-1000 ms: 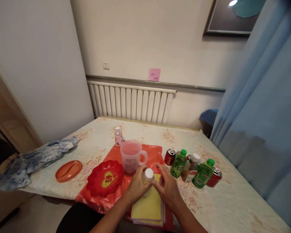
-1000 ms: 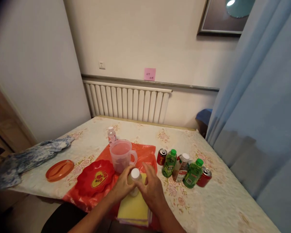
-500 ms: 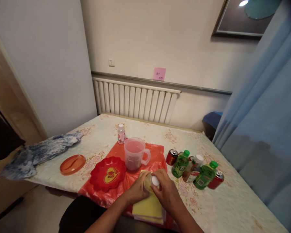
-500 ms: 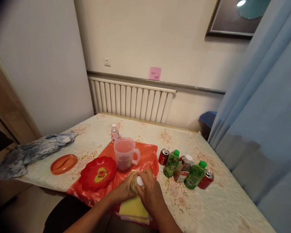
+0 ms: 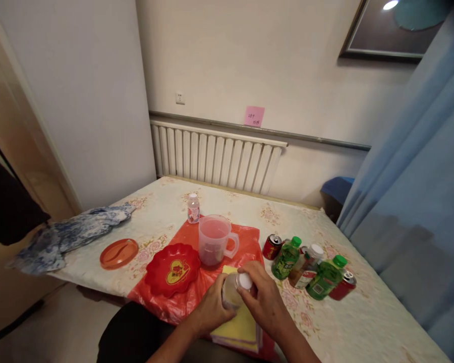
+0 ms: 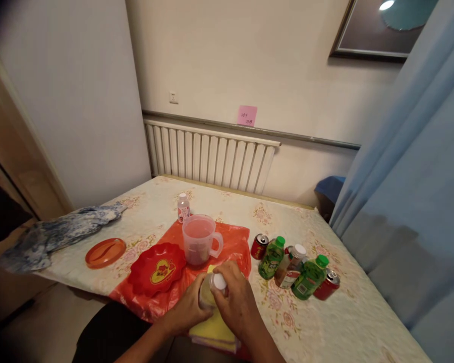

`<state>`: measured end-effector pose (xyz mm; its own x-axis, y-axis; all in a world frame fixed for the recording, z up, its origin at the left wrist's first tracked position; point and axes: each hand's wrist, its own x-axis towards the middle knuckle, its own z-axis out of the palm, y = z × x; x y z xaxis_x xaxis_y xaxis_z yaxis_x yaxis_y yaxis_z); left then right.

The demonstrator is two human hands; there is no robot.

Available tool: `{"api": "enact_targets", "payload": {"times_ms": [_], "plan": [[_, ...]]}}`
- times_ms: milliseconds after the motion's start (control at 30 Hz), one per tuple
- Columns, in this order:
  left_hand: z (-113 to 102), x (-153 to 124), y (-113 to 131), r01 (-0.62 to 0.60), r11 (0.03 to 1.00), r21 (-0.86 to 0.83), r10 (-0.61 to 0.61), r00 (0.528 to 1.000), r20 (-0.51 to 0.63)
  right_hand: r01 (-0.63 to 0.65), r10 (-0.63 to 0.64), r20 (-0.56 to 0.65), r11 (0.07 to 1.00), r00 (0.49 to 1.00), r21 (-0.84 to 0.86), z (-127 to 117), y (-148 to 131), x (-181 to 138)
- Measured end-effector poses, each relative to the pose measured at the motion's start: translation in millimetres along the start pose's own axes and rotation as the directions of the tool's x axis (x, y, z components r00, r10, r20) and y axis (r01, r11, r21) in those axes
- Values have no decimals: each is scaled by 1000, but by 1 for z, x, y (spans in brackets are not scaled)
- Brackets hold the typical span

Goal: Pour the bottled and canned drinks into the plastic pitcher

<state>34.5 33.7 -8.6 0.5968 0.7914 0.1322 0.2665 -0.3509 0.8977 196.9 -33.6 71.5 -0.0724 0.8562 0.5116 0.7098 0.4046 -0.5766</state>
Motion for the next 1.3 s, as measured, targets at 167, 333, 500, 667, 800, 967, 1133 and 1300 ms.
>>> {"api": "enact_targets", "payload": {"times_ms": [167,333,500,667,800,967,1133,1300], "plan": [[0,-13,-6,-7,1000,-17,6,997,-76,-20,21,-21,999,1000,47,9,-7,-3],[1,-20,-21,22,999,23,-19,994,-107,-30,32,-28,998,999,62,14,-15,-5],[3,-24,-32,38,999,32,-34,992,-119,-28,30,-20,995,999,100,18,-16,-8],[2,-31,-29,36,999,38,-30,988,-152,-54,54,0,988,999,147,22,-15,-9],[1,-35,-26,54,998,22,-50,985,-163,-91,91,8,983,996,163,25,-13,-11],[1,-37,-29,82,996,15,-79,985,-152,-111,111,10,974,994,197,28,-7,-13],[1,-38,-28,65,998,-7,-66,991,-113,-130,131,7,967,991,220,27,-4,-13],[0,-39,-21,61,998,-28,-63,994,-84,-152,156,3,957,988,247,25,-1,-12]]}}
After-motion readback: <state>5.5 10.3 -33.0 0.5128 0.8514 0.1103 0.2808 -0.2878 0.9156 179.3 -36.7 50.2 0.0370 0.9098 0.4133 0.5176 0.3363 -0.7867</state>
